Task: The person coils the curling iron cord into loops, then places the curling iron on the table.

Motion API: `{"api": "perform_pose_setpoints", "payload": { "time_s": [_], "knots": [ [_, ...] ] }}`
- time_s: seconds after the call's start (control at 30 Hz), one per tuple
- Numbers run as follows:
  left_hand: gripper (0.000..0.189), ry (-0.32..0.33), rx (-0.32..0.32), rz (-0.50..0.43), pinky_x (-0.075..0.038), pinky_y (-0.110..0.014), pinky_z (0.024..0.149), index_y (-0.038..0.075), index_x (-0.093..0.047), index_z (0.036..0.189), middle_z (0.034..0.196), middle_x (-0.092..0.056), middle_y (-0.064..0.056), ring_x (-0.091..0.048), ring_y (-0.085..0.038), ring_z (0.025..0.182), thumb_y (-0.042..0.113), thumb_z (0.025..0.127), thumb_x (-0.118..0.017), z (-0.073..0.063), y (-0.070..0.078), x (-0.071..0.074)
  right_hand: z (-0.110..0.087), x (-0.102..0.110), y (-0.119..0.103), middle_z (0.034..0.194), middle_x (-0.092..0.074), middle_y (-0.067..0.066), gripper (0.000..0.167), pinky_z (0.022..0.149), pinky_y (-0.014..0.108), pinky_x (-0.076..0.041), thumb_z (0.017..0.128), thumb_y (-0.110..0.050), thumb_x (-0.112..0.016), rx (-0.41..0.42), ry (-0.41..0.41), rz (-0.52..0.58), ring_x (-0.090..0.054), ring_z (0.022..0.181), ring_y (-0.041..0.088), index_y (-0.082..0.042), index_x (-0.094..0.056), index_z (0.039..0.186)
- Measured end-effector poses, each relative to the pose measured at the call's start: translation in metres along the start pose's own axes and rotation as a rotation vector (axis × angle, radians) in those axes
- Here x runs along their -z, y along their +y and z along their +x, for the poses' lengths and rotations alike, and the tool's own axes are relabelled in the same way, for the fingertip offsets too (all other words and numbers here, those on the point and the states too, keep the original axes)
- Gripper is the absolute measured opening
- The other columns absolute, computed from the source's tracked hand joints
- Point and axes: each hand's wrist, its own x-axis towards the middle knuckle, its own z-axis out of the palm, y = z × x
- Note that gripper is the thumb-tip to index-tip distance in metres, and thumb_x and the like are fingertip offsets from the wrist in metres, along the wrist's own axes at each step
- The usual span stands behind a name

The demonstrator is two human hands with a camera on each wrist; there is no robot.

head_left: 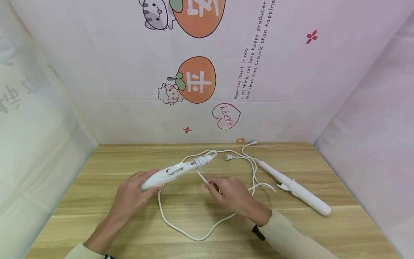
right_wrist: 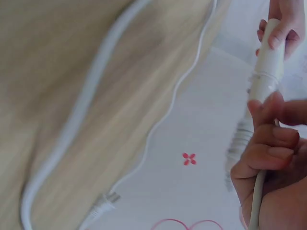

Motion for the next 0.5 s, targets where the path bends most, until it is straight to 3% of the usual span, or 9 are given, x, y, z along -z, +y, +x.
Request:
{"api": "perform_pose_setpoints", "payload": {
  "time_s": [0.2,0.37,0.5],
  "knots": [
    [0.055,-0.021,-0.035,0.035,-0.058,-0.046,0.078,0.013,-0.079,0.132,0.113,-0.082,-0.009,-0.076,-0.025,0.095,0.015,0.080,-0.097,-0.003,-0.004,0.001,0.001,0.007,0.001,0.065,-0.053,-0.011,0.017,0.050,0.015,-0.035,0.110,-0.017,-0.066,0.118,-0.013,-0.047,-0.034,0.055,-0.007,-0.007,-0.078,0.103],
    [0.053,-0.096,-0.049,0.024,-0.060,-0.054,0.085,0.015,-0.079,0.132,0.121,-0.081,-0.010,-0.077,-0.032,0.104,0.016,0.081,-0.095,-0.004,-0.004,0.004,0.003,0.013,0.007,0.072,-0.062,-0.008,0.009,0.055,0.019,-0.046,0.106,-0.015,-0.070,0.269,0.079,-0.161,-0.044,0.061,-0.002,-0.008,-0.075,0.104],
    [0.051,-0.178,-0.069,-0.003,-0.059,-0.042,0.081,0.019,-0.079,0.132,0.121,-0.081,-0.006,-0.075,-0.023,0.100,0.022,0.083,-0.094,-0.006,-0.002,0.007,0.006,0.019,0.015,0.073,-0.063,-0.009,0.017,0.051,0.021,-0.043,0.112,-0.023,-0.064,0.420,0.170,-0.248,-0.044,0.059,0.000,-0.011,-0.072,0.102]
  ]
}}
